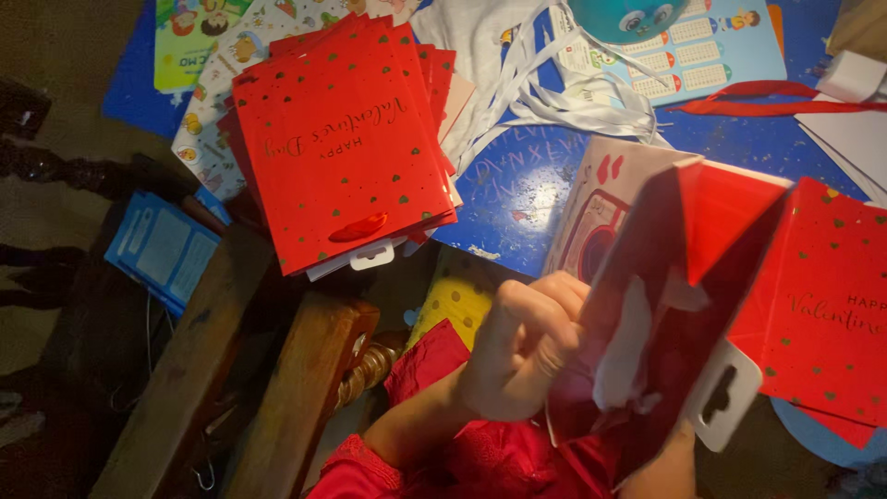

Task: The person assembles red Valentine's Day gift bags by folding and taping the bottom flaps, inserting white ribbons through the handles, and tying them into bows. They handle multiple bags and gift boxes, stacking completed items on the table.

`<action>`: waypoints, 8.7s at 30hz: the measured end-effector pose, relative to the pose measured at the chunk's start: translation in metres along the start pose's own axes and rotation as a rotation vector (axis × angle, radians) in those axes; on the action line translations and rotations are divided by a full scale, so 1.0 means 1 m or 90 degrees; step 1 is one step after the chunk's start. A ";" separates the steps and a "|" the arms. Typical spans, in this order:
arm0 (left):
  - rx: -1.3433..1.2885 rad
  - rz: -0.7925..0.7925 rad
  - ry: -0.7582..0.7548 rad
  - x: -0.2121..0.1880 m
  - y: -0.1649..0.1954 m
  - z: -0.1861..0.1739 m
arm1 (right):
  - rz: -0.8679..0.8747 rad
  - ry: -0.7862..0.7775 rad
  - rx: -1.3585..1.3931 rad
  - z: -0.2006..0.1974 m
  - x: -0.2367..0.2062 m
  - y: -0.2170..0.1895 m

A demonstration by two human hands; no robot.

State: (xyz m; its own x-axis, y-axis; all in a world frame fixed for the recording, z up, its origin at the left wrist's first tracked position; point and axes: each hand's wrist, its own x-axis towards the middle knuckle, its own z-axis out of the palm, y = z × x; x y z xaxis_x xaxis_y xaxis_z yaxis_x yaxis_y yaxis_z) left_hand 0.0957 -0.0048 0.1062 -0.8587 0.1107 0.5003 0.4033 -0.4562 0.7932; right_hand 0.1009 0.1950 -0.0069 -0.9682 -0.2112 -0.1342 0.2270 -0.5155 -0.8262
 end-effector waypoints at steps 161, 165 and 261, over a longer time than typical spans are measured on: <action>0.365 -0.152 0.175 0.057 -0.036 0.022 | -0.355 0.498 -0.329 -0.091 -0.072 -0.037; 0.651 -0.049 0.092 0.048 -0.041 0.010 | -0.310 0.448 -0.284 -0.077 -0.053 -0.033; 0.731 0.119 -0.047 0.049 0.076 0.038 | -0.020 0.293 -1.406 -0.186 0.128 -0.223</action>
State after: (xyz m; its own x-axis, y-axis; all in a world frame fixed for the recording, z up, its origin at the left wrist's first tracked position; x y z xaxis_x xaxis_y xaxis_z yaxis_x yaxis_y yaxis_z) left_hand 0.0967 -0.0005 0.2044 -0.7506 0.1951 0.6313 0.6032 0.5922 0.5342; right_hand -0.0932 0.4377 0.0585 -0.9928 0.0903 0.0788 0.0974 0.9910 0.0915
